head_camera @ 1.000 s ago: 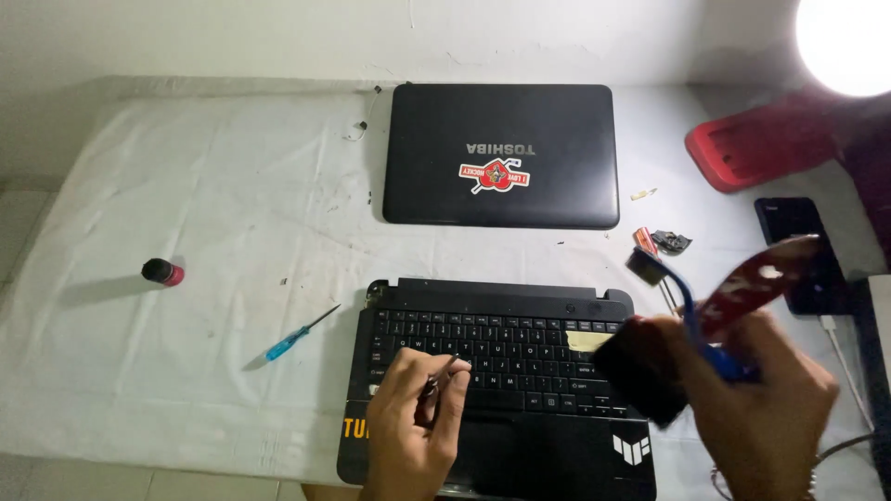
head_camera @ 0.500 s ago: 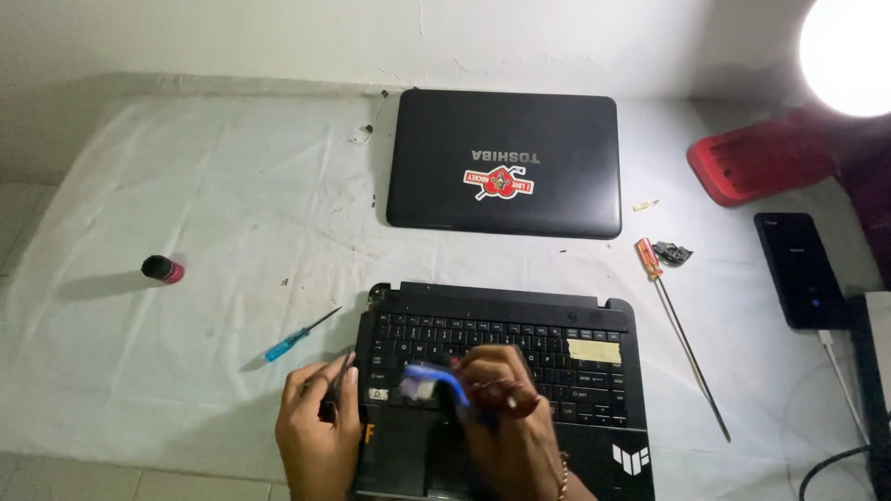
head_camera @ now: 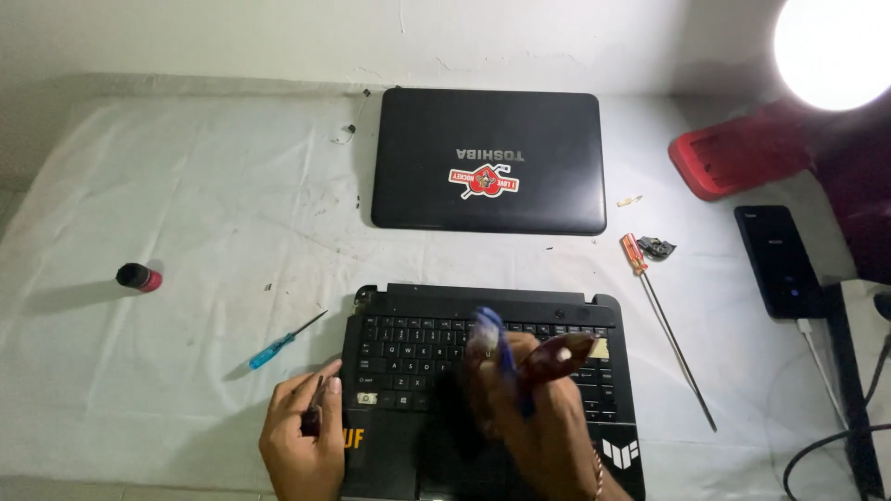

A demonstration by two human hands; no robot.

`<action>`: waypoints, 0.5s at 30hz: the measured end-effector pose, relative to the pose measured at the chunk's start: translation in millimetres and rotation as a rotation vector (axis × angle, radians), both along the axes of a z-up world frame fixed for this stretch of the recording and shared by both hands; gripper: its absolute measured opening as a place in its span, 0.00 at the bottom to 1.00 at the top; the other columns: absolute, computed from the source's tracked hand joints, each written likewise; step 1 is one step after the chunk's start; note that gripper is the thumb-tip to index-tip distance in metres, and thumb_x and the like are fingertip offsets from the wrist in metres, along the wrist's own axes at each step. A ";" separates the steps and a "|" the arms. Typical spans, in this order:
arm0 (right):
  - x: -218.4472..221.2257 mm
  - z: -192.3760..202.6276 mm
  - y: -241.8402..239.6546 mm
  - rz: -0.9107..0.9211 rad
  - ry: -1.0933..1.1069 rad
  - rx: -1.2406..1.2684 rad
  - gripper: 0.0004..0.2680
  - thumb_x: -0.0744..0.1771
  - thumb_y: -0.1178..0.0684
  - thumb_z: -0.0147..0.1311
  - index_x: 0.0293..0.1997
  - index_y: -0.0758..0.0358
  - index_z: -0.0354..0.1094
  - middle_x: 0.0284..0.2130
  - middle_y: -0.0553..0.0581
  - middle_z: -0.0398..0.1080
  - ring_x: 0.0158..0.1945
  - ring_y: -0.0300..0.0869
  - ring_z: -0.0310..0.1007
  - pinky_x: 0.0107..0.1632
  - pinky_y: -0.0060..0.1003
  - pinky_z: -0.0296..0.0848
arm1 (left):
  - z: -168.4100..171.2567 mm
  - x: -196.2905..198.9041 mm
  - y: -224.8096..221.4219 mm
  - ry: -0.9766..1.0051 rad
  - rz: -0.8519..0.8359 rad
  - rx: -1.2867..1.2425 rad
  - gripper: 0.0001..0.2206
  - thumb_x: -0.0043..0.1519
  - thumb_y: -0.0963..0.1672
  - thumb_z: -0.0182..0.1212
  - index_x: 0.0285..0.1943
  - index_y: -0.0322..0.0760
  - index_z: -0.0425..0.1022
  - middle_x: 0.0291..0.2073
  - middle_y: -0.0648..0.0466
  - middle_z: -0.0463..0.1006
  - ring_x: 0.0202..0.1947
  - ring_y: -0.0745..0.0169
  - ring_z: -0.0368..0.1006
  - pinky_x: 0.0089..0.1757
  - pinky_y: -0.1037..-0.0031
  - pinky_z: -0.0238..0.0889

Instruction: Disassembling a laptop to clean the keyboard and internal components using brushes and a screwdriver.

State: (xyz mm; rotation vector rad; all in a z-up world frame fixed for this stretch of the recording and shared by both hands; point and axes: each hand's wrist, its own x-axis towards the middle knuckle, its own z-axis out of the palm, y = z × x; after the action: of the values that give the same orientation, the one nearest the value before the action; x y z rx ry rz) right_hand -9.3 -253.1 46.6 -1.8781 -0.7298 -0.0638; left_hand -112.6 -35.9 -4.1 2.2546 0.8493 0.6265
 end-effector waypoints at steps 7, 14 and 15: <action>-1.2 4.5 29.0 0.029 0.062 -0.109 0.10 0.72 0.49 0.37 0.45 0.64 0.61 0.47 0.65 0.74 0.29 0.43 0.80 0.27 0.31 0.87 | 3.9 2.1 -5.3 0.068 0.051 -0.032 0.12 0.65 0.46 0.58 0.50 0.42 0.87 0.46 0.53 0.84 0.45 0.60 0.79 0.45 0.69 0.72; 22.4 13.9 48.0 0.192 0.049 -0.053 0.07 0.71 0.54 0.41 0.51 0.64 0.61 0.47 0.62 0.74 0.33 0.48 0.76 0.36 0.45 0.78 | 28.6 6.9 -13.5 0.032 0.101 -0.249 0.11 0.64 0.42 0.60 0.51 0.41 0.86 0.39 0.55 0.87 0.38 0.65 0.79 0.41 0.74 0.71; 28.9 8.9 45.3 0.207 0.064 -0.128 0.08 0.71 0.54 0.40 0.52 0.62 0.62 0.46 0.60 0.75 0.34 0.48 0.78 0.38 0.47 0.80 | 29.2 7.5 -12.2 0.102 0.134 -0.286 0.11 0.64 0.44 0.60 0.51 0.44 0.86 0.41 0.56 0.88 0.40 0.66 0.81 0.43 0.74 0.72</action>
State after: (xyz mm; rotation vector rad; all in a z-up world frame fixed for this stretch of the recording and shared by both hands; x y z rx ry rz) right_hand 19.6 -207.9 55.4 -1.9055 -0.8973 0.1782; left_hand -105.1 -48.2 25.1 1.9960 1.0757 0.4210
